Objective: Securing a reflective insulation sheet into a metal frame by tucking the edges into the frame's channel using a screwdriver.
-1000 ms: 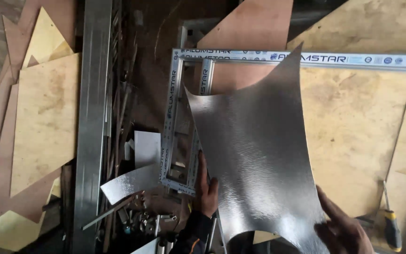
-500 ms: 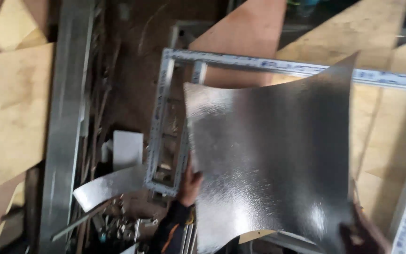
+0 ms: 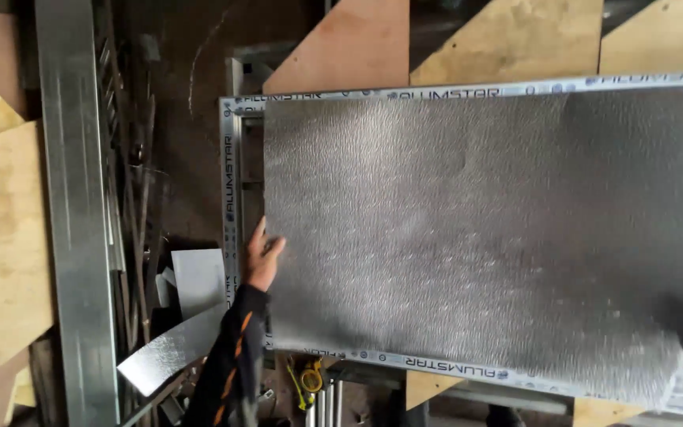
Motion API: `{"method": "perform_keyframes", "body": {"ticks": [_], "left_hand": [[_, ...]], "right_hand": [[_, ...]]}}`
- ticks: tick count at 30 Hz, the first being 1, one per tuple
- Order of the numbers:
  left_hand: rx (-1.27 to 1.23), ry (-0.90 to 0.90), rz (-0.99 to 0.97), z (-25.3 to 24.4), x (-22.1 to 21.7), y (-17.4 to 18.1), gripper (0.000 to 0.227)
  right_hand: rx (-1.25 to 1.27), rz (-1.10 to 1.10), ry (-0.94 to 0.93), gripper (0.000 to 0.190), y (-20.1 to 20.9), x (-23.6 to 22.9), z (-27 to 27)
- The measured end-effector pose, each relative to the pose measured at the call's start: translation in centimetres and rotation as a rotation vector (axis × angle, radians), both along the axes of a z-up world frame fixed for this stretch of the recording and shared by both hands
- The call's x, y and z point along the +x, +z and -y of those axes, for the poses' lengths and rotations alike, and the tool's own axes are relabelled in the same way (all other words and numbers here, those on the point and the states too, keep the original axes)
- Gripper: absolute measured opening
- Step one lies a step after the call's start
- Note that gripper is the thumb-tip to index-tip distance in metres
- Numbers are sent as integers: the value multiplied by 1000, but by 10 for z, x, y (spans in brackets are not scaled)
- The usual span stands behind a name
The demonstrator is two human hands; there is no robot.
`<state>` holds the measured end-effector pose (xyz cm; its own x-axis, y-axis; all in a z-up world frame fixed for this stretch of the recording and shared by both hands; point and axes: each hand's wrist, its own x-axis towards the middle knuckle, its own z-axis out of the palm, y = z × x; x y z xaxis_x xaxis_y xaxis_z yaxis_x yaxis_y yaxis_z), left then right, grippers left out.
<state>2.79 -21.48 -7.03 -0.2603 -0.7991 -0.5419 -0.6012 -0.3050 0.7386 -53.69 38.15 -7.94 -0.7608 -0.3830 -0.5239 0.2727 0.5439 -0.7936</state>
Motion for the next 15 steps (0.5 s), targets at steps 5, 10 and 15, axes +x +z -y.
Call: {"method": "perform_keyframes", "body": {"ticks": [5, 10, 15], "left_hand": [[-468, -283, 562, -18, -27, -30, 73], [-439, -81, 459, -52, -10, -36, 68], [-327, 34, 473, -73, -13, -7, 41]], "right_hand": [[732, -548, 334, 58, -14, -2, 51], [587, -614, 246, 50, 0, 32, 52], [623, -587, 171, 71, 12, 62, 26]]}}
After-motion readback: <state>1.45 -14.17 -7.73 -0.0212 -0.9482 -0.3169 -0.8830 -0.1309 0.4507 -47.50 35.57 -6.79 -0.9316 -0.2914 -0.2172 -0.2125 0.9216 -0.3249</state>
